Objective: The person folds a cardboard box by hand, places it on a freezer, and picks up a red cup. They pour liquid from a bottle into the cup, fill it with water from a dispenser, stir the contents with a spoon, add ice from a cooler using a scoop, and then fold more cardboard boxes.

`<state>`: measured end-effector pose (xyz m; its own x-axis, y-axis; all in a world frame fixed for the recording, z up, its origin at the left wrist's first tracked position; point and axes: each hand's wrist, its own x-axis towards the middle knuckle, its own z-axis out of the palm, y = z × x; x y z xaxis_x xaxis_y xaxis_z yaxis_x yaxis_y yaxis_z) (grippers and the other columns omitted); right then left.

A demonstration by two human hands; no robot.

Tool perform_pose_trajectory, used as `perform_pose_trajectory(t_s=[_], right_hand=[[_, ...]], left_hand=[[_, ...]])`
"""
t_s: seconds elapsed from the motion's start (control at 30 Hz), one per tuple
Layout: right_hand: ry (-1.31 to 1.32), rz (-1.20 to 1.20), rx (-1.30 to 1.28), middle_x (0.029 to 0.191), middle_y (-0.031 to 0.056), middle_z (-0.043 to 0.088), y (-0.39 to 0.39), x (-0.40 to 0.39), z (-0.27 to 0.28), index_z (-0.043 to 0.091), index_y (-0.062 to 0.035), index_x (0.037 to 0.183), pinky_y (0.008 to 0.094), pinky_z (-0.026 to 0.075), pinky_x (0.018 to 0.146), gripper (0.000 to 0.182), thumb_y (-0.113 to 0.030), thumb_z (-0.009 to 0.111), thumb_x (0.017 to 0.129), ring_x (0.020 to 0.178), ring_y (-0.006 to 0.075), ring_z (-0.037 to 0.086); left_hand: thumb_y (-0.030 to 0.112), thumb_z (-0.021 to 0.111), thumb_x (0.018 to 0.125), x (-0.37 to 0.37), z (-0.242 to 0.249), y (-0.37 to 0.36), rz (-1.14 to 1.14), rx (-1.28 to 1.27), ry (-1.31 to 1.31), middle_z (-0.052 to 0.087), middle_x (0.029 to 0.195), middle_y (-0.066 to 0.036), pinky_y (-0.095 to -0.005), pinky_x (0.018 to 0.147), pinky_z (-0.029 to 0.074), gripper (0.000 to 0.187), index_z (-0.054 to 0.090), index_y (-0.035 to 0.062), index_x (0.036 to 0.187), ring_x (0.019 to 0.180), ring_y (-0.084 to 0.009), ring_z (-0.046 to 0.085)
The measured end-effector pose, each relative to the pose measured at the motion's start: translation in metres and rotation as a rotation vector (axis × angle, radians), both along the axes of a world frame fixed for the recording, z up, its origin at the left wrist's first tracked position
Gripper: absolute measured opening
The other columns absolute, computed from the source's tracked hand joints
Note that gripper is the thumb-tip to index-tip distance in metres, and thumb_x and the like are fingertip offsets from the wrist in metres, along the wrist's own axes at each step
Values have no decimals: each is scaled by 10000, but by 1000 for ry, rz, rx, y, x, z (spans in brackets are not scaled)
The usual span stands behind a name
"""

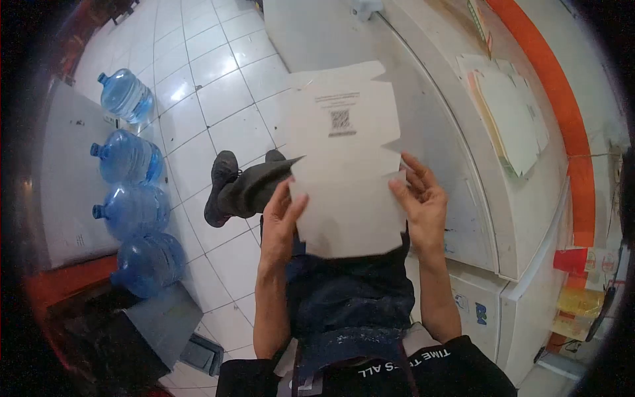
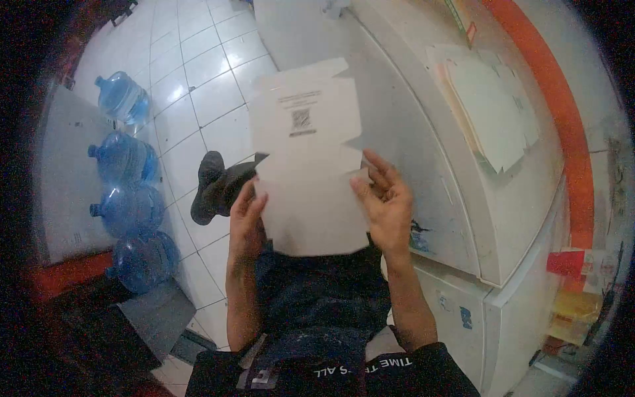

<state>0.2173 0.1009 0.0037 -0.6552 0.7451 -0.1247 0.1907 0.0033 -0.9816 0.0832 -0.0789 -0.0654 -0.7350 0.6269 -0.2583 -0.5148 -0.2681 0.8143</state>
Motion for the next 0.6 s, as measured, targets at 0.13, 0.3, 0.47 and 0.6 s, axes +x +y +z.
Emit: perform_pose_trajectory(t_s=[0.13,0.3,0.47,0.6], right_hand=[[105,-115,-108,1202,209,679,10,0,-18,517,34,1373,332,562,897,513,-54,720,910,1056,212,672],[-109,-72,-81,1193,211,671,-4,23,-33,459,57,1387,349,539,941,623,-114,773,878,1059,232,666],[-56,-35,-161,1154,177,678,5,49,-33,495,44,1354,357,530,944,558,-123,758,891,1071,225,656],[-200,-75,-136,1105,145,688,4,62,-37,566,26,1263,342,533,916,485,-150,791,872,1020,193,657]], left_hand=[[103,727,918,21,6,1,-67,-188,115,717,1075,-109,-311,883,525,352,619,-42,1220,965,-143,667],[116,738,918,27,9,4,30,-266,232,720,1043,-121,-312,862,529,355,616,-62,1200,948,-141,670],[155,755,914,36,6,-1,-66,-277,141,695,1122,-116,-315,914,499,366,618,-47,1186,1022,-149,638],[149,762,911,43,4,-6,-197,-345,165,702,1092,-109,-314,920,494,339,629,-39,1160,1013,-151,639]])
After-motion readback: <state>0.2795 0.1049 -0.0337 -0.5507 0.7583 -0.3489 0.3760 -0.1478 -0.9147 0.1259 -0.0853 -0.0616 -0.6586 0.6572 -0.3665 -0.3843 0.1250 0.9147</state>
